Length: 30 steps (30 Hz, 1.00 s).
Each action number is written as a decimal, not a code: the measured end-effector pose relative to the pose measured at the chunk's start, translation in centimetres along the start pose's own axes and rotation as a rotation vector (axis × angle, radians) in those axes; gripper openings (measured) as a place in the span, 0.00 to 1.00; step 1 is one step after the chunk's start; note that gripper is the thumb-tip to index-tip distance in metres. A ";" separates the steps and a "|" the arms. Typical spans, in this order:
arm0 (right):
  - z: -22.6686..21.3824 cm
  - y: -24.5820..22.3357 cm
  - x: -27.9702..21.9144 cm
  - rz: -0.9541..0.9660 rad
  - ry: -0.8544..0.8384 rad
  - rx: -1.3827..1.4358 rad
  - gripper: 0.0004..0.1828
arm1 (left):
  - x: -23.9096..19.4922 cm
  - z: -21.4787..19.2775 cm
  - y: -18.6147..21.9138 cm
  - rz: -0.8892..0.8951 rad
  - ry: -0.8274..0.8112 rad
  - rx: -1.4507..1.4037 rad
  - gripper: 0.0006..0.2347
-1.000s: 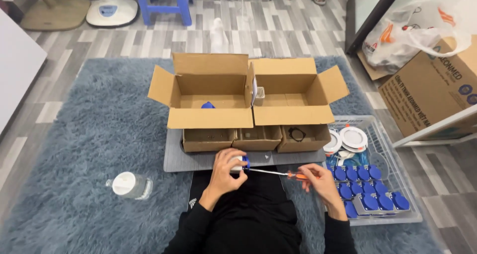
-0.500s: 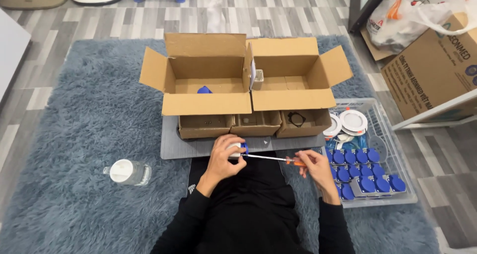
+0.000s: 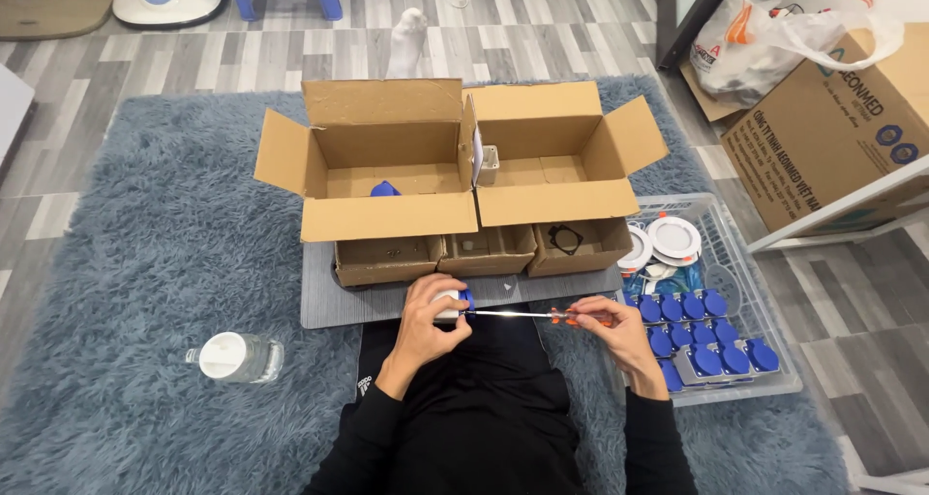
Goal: Assembling or disassembling small electrical components like switches or sockets using a manual screwdriver.
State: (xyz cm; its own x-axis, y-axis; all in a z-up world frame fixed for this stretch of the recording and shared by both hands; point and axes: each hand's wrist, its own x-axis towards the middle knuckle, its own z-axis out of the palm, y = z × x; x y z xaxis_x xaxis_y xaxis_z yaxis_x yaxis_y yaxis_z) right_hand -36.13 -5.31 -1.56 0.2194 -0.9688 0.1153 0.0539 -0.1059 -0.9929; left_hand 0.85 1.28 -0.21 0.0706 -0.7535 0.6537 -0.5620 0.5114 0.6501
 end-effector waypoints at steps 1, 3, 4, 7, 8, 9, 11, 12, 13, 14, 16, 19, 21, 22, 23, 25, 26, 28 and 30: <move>0.2 -0.2 -0.2 0.001 0.001 -0.001 0.07 | 0.0 0.1 0.0 0.000 0.000 -0.002 0.09; 0.5 -0.7 -0.3 -0.045 0.003 -0.037 0.06 | 0.1 0.3 -0.1 0.003 0.019 -0.027 0.07; 0.5 -0.8 -0.3 -0.045 0.003 -0.037 0.06 | 0.1 0.3 -0.1 0.003 0.019 -0.028 0.07; 0.5 -1.1 -0.3 -0.058 0.015 -0.042 0.06 | 0.0 0.3 -0.4 0.008 0.024 -0.029 0.07; 0.4 -1.1 -0.3 -0.064 0.015 -0.042 0.07 | -0.1 0.4 -0.6 0.018 0.020 -0.034 0.07; 0.3 -1.0 -0.3 -0.069 0.015 -0.042 0.08 | -0.2 0.4 -0.8 0.028 0.016 -0.038 0.07; -1.2 -0.1 -0.4 -0.087 0.019 -0.078 0.07 | 0.1 0.8 -1.1 0.066 0.034 -0.018 0.07; -1.8 0.4 -0.1 -0.098 0.006 -0.118 0.07 | -0.4 0.8 -1.1 0.090 0.062 0.008 0.07; -1.6 0.1 0.0 -0.093 -0.027 -0.112 0.07 | -0.1 0.7 -1.2 0.072 0.080 0.031 0.07; -1.6 -0.2 -0.4 -0.117 -0.001 -0.110 0.07 | -0.2 0.8 -1.2 0.097 0.081 0.041 0.07; -1.8 -0.6 -0.7 -0.138 0.009 -0.105 0.07 | 0.4 0.0 -0.3 0.112 0.090 0.062 0.07; -2.6 -0.9 -1.3 -0.018 -0.071 0.034 0.09 | 0.9 -1.3 2.0 0.065 -0.026 0.062 0.10; -2.5 -0.8 -1.2 -0.004 -0.037 0.087 0.10 | 1.1 -1.6 2.0 0.112 -0.040 0.084 0.09; -2.4 -0.5 -1.1 0.001 -0.046 0.090 0.10 | 1.3 -2.0 2.2 0.104 -0.038 0.091 0.09; -2.3 -0.3 -1.1 -0.017 -0.039 0.118 0.10 | 1.4 -2.3 2.5 0.110 -0.056 0.105 0.09; -2.2 0.2 -1.4 -0.023 -0.037 0.145 0.10 | 1.6 -3.2 3.1 0.102 -0.073 0.119 0.08; -2.2 0.4 -1.4 -0.026 -0.035 0.168 0.11 | 2.0 -3.8 3.3 0.125 -0.066 0.145 0.09; -1.9 0.7 -1.6 -0.026 -0.037 0.193 0.11 | 2.8 -5.1 3.6 0.144 -0.058 0.175 0.10; -1.2 1.0 -1.8 -0.007 -0.091 0.254 0.11 | 3.8 -6.6 3.8 0.143 0.011 0.266 0.05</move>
State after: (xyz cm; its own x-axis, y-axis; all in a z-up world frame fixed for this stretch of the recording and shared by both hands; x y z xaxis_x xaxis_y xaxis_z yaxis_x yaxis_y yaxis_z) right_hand -37.62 -3.92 -2.83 0.3040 -0.9430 0.1355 0.2955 -0.0419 -0.9544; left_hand 4.42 3.09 7.26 -0.0168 -0.6768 0.7360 -0.7632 0.4842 0.4279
